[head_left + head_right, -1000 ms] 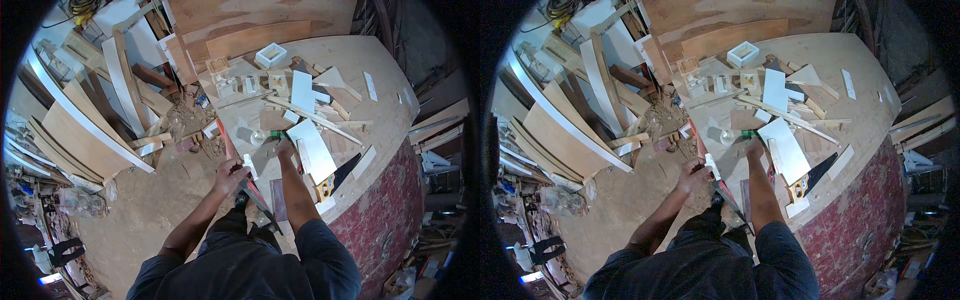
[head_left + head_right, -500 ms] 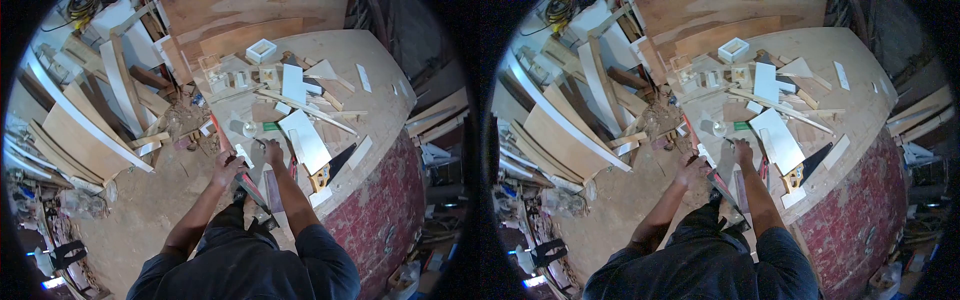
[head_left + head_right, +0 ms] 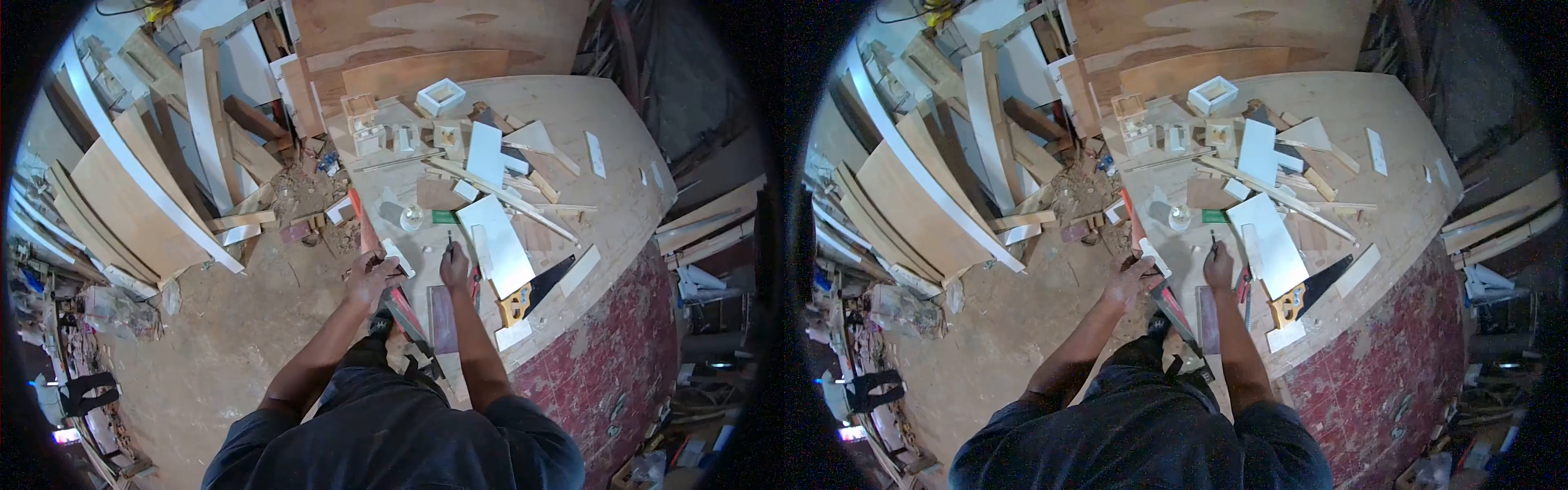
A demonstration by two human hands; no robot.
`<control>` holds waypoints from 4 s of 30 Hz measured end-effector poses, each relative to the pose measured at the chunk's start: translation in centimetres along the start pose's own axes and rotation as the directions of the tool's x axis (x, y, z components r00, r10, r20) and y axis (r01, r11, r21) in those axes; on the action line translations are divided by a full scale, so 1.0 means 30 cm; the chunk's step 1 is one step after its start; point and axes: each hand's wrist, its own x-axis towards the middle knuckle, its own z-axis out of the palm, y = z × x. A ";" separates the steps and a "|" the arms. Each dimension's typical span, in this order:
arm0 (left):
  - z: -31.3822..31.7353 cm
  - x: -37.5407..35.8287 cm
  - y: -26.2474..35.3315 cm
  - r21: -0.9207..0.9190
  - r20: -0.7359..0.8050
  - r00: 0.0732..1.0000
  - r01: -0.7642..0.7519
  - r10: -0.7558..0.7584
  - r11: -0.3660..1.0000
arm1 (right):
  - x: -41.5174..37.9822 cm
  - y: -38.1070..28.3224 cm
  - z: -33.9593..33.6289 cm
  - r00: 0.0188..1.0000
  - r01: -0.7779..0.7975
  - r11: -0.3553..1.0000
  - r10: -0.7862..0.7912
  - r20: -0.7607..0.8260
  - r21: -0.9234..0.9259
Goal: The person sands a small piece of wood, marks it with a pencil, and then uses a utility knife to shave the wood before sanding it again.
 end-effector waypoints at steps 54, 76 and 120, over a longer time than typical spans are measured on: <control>0.741 -0.658 -0.442 0.330 0.538 0.700 -0.687 0.469 0.647 | -0.749 -0.427 -1.082 0.766 0.409 0.908 -0.392 -0.509 -0.084; 0.772 -0.518 -0.310 0.165 0.437 0.826 -0.464 0.357 0.870 | -0.597 -0.479 -0.984 0.921 -0.082 0.617 0.346 -0.177 0.782; 0.790 -0.554 -0.364 0.187 0.409 0.855 -0.420 0.318 0.888 | -0.582 -0.459 -1.126 0.971 -0.055 0.478 0.232 -0.065 0.876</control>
